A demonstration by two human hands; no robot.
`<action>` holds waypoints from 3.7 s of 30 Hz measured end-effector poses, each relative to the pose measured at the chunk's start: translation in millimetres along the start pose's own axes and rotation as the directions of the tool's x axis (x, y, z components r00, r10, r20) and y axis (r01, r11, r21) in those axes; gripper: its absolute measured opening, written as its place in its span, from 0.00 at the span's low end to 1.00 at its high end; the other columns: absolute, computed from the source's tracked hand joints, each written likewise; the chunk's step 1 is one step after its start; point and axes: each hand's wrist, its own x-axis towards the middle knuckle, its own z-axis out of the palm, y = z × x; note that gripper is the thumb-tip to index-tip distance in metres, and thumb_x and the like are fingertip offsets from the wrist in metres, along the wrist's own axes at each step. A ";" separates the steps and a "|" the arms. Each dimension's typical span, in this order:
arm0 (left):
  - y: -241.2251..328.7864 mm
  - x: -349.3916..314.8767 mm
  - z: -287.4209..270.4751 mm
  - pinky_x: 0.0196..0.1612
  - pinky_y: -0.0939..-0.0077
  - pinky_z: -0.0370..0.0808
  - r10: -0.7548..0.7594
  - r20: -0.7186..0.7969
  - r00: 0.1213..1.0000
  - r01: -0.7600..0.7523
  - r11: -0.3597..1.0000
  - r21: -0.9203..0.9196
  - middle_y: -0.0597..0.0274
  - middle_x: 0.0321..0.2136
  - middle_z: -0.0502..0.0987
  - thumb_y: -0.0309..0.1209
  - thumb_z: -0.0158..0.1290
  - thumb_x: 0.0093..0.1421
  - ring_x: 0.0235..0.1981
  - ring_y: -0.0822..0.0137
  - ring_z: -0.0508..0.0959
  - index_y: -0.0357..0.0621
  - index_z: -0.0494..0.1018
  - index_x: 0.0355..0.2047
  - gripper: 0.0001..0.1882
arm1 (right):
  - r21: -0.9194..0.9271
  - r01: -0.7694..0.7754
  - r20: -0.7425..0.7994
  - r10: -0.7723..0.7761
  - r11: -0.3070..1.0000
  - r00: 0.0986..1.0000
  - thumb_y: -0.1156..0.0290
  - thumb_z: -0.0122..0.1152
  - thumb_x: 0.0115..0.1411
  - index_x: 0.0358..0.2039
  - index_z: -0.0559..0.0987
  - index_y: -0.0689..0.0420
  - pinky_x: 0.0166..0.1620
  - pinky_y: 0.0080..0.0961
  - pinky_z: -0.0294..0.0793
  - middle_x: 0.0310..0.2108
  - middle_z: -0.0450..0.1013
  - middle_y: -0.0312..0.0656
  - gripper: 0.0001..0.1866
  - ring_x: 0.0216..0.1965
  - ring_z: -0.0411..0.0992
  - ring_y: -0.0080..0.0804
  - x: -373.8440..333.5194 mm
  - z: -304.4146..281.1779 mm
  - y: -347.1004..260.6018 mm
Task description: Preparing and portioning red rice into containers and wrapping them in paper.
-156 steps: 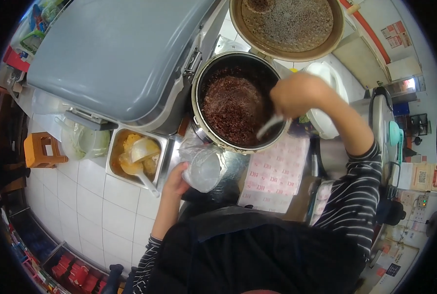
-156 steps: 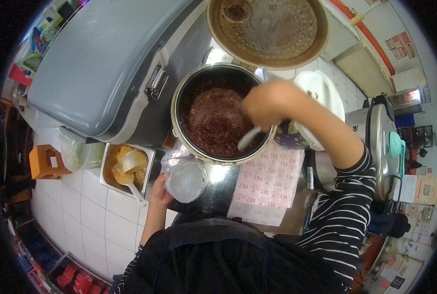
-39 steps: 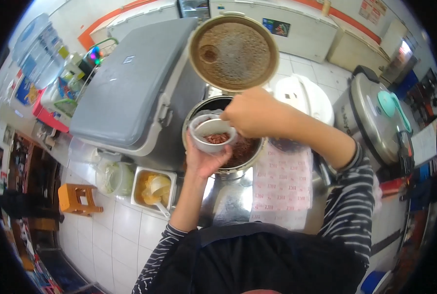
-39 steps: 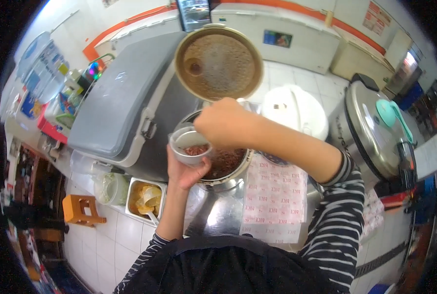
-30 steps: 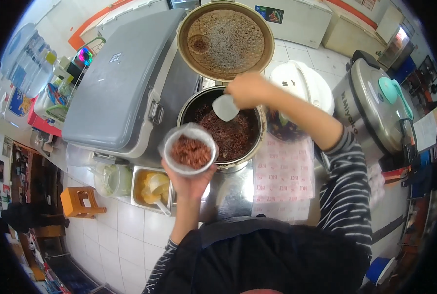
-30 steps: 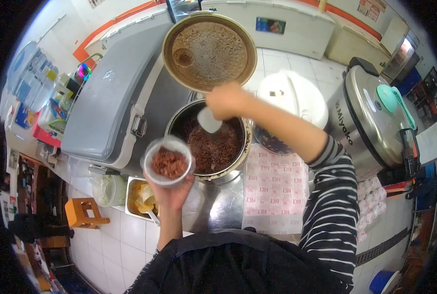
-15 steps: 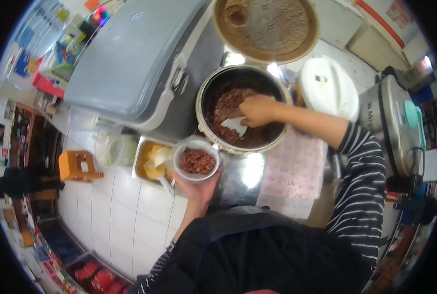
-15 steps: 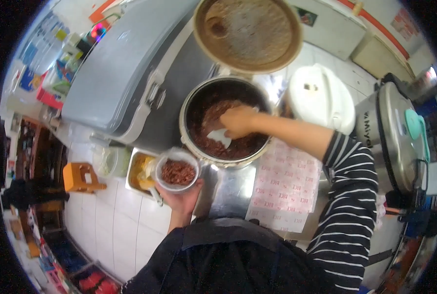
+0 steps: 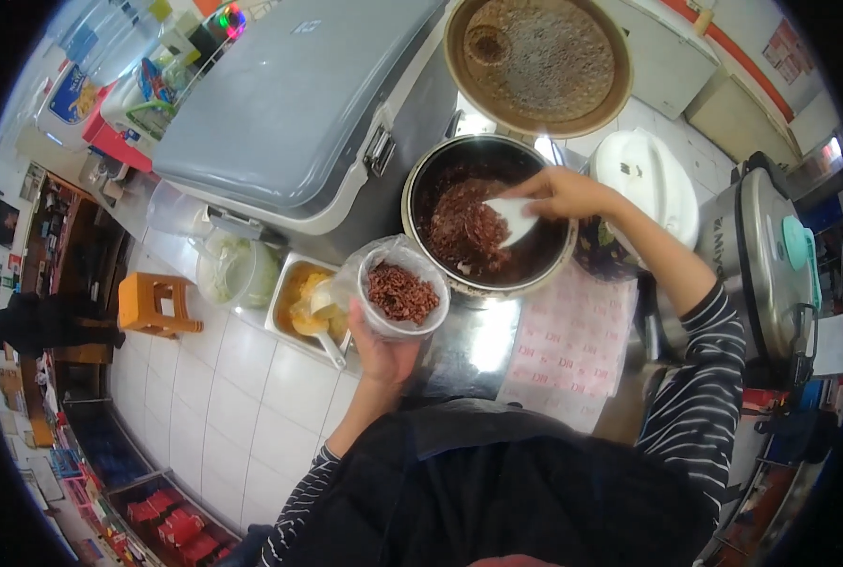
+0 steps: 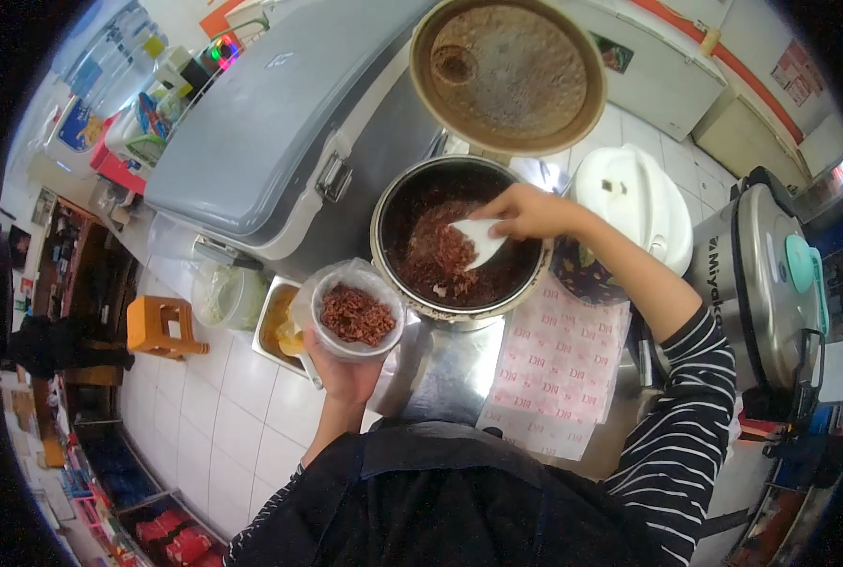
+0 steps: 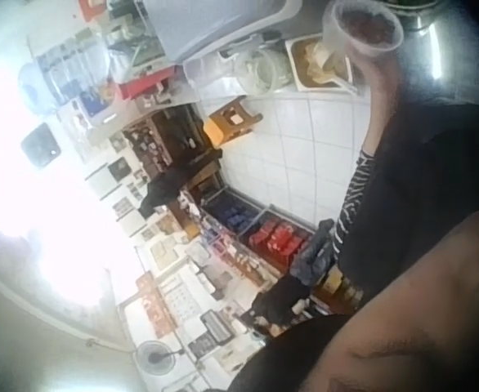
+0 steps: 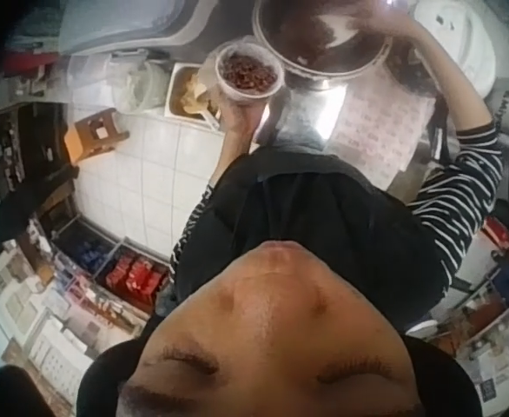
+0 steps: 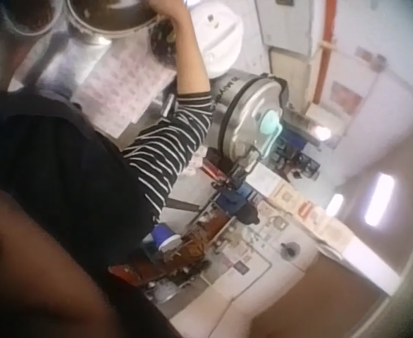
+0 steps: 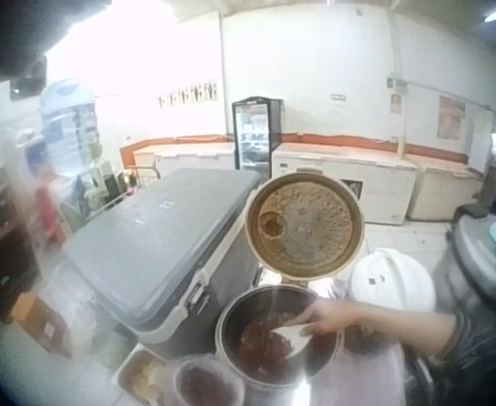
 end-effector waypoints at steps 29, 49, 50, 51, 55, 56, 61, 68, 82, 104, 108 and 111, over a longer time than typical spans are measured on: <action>-21.8 72.0 84.5 0.39 0.65 0.70 -0.342 0.335 0.878 0.443 0.847 -0.296 0.53 0.54 0.64 0.60 0.41 0.56 0.52 0.50 0.66 0.53 0.61 0.57 0.35 | -0.638 -0.139 -0.528 -0.299 0.758 0.794 0.65 0.51 0.60 0.56 0.70 0.49 0.30 0.33 0.72 0.26 0.74 0.43 0.22 0.24 0.74 0.37 -114.3 -0.3 -121.8; -8.6 55.3 80.7 0.44 0.58 0.71 -0.435 0.444 0.783 0.556 0.810 -0.186 0.57 0.53 0.66 0.63 0.35 0.58 0.51 0.55 0.67 0.53 0.64 0.55 0.34 | -0.070 0.123 -0.194 -0.134 0.990 0.972 0.56 0.52 0.63 0.50 0.76 0.54 0.48 0.27 0.69 0.43 0.76 0.47 0.20 0.43 0.74 0.32 -118.4 6.0 -113.6; -7.4 53.6 79.2 0.44 0.58 0.71 -0.428 0.445 0.787 0.550 0.814 -0.189 0.57 0.53 0.66 0.63 0.35 0.58 0.51 0.55 0.67 0.53 0.64 0.55 0.34 | -0.069 0.122 -0.235 -0.135 0.990 0.963 0.57 0.52 0.63 0.48 0.76 0.58 0.46 0.28 0.70 0.42 0.77 0.48 0.20 0.42 0.75 0.34 -123.1 4.4 -120.0; -6.1 52.1 77.4 0.44 0.58 0.70 -0.438 0.429 0.790 0.551 0.814 -0.184 0.57 0.53 0.66 0.63 0.35 0.58 0.51 0.56 0.67 0.54 0.64 0.54 0.34 | -0.075 0.127 -0.230 -0.141 0.989 0.963 0.57 0.52 0.63 0.48 0.76 0.58 0.46 0.28 0.70 0.42 0.77 0.48 0.20 0.42 0.75 0.34 -121.0 7.6 -123.2; -8.4 45.7 81.6 0.43 0.57 0.70 -0.456 0.446 0.770 0.588 0.779 -0.219 0.57 0.52 0.67 0.62 0.36 0.58 0.50 0.56 0.67 0.54 0.65 0.53 0.33 | -0.124 0.196 -0.362 -0.228 0.973 0.904 0.54 0.50 0.62 0.47 0.77 0.54 0.46 0.32 0.71 0.39 0.76 0.54 0.20 0.40 0.75 0.44 -91.6 50.3 -96.3; -8.0 47.1 77.4 0.43 0.57 0.69 -0.448 0.448 0.773 0.577 0.791 -0.205 0.57 0.52 0.67 0.62 0.36 0.58 0.51 0.56 0.67 0.54 0.65 0.53 0.33 | -0.132 0.187 -0.332 -0.221 0.973 0.917 0.54 0.50 0.62 0.46 0.78 0.54 0.46 0.32 0.71 0.39 0.76 0.53 0.20 0.39 0.75 0.43 -90.8 49.2 -93.3; -4.8 35.7 79.9 0.41 0.61 0.71 -0.430 0.470 0.771 0.561 0.808 -0.181 0.55 0.53 0.65 0.59 0.41 0.57 0.51 0.55 0.67 0.51 0.64 0.54 0.33 | 0.070 0.199 -0.288 -0.171 0.977 0.942 0.53 0.50 0.63 0.45 0.78 0.57 0.46 0.30 0.70 0.38 0.77 0.50 0.21 0.39 0.75 0.38 -94.7 38.8 -93.3; 6.9 22.3 62.3 0.42 0.58 0.71 -0.338 0.406 0.849 0.438 0.880 -0.184 0.55 0.52 0.66 0.61 0.38 0.58 0.51 0.54 0.68 0.52 0.63 0.54 0.33 | 0.112 0.008 -0.326 0.029 0.994 0.945 0.54 0.54 0.61 0.47 0.79 0.52 0.33 0.17 0.70 0.29 0.75 0.36 0.20 0.31 0.70 0.15 -101.7 21.3 -89.2; -94.8 -53.7 88.3 0.45 0.60 0.77 -0.078 0.242 0.967 0.071 0.997 0.039 0.54 0.47 0.72 0.45 0.37 0.65 0.46 0.58 0.75 0.45 0.64 0.53 0.22 | 0.563 0.375 -0.619 0.076 0.737 0.781 0.60 0.47 0.63 0.45 0.78 0.55 0.46 0.33 0.72 0.43 0.76 0.43 0.17 0.44 0.73 0.37 -117.6 202.1 9.1; -210.8 -112.1 -87.0 0.61 0.37 0.47 -0.464 0.472 0.750 -0.660 -0.479 0.578 0.50 0.67 0.43 0.65 0.51 0.47 0.67 0.43 0.42 0.35 0.47 0.64 0.56 | -0.096 -0.192 -0.945 -0.030 0.977 0.325 0.57 0.73 0.36 0.51 0.74 0.47 0.55 0.39 0.65 0.54 0.64 0.48 0.37 0.54 0.64 0.47 -182.4 325.1 140.5; -210.2 -114.7 -87.4 0.61 0.37 0.47 -0.476 0.455 0.752 -0.656 -0.483 0.580 0.50 0.67 0.43 0.64 0.52 0.48 0.67 0.43 0.42 0.35 0.47 0.64 0.56 | -0.119 -0.127 -0.913 -0.058 0.985 0.403 0.57 0.73 0.36 0.51 0.74 0.47 0.54 0.40 0.66 0.54 0.64 0.48 0.37 0.54 0.64 0.48 -180.9 325.6 143.6; -211.6 -114.3 -90.0 0.62 0.38 0.45 -0.463 0.454 0.761 -0.646 -0.475 0.598 0.54 0.67 0.41 0.63 0.54 0.46 0.68 0.46 0.39 0.38 0.46 0.65 0.57 | -0.098 -0.117 -0.919 -0.044 0.988 0.393 0.58 0.73 0.36 0.51 0.73 0.47 0.54 0.41 0.66 0.54 0.64 0.48 0.37 0.53 0.65 0.49 -181.3 326.2 137.6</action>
